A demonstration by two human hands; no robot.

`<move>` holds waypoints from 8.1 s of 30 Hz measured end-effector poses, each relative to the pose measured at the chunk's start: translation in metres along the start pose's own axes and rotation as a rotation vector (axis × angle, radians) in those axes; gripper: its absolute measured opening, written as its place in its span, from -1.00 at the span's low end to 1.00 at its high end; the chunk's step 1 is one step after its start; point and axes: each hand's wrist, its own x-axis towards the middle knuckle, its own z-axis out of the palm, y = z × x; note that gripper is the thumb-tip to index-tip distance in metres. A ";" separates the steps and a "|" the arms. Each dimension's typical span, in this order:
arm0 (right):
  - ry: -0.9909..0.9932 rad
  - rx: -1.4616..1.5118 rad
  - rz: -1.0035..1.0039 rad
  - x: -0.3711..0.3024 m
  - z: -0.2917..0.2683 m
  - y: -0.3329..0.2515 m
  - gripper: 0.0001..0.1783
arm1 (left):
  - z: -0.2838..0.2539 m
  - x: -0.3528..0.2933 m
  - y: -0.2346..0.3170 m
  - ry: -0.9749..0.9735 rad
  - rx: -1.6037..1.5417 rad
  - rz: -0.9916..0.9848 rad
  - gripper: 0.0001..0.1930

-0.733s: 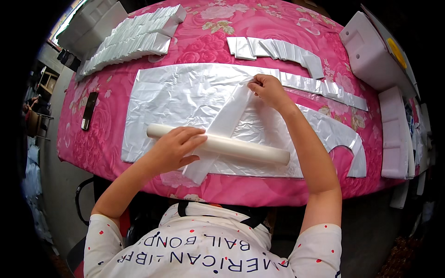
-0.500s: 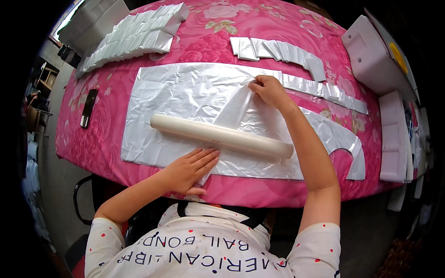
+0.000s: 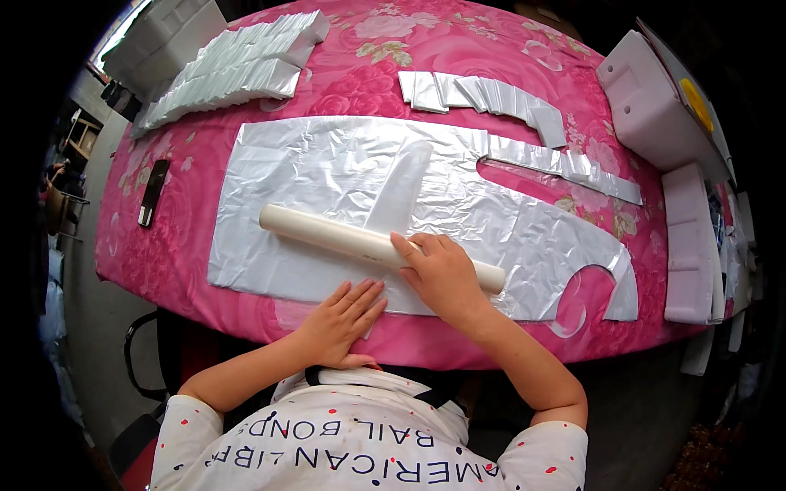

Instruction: The person wraps small white rectangular items in clear plastic film on a pink floral tablecloth. They unroll the film, place an item on it, fold the film around the item, and stack the wrapped units. The person repeats this process multiple times, creating a growing stack of wrapped items.

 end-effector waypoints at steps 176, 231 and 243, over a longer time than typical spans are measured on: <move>0.020 -0.059 -0.105 0.037 0.044 0.000 -0.37 | -0.013 -0.028 -0.015 0.479 -1.021 -0.563 -0.54; 0.444 0.207 0.762 0.211 -0.033 0.232 -0.37 | -0.063 0.345 -0.203 0.466 -0.927 -0.862 -0.40; 0.494 0.619 0.510 0.208 -0.029 0.176 -0.39 | -0.086 0.308 -0.147 0.780 -1.484 -0.722 -0.68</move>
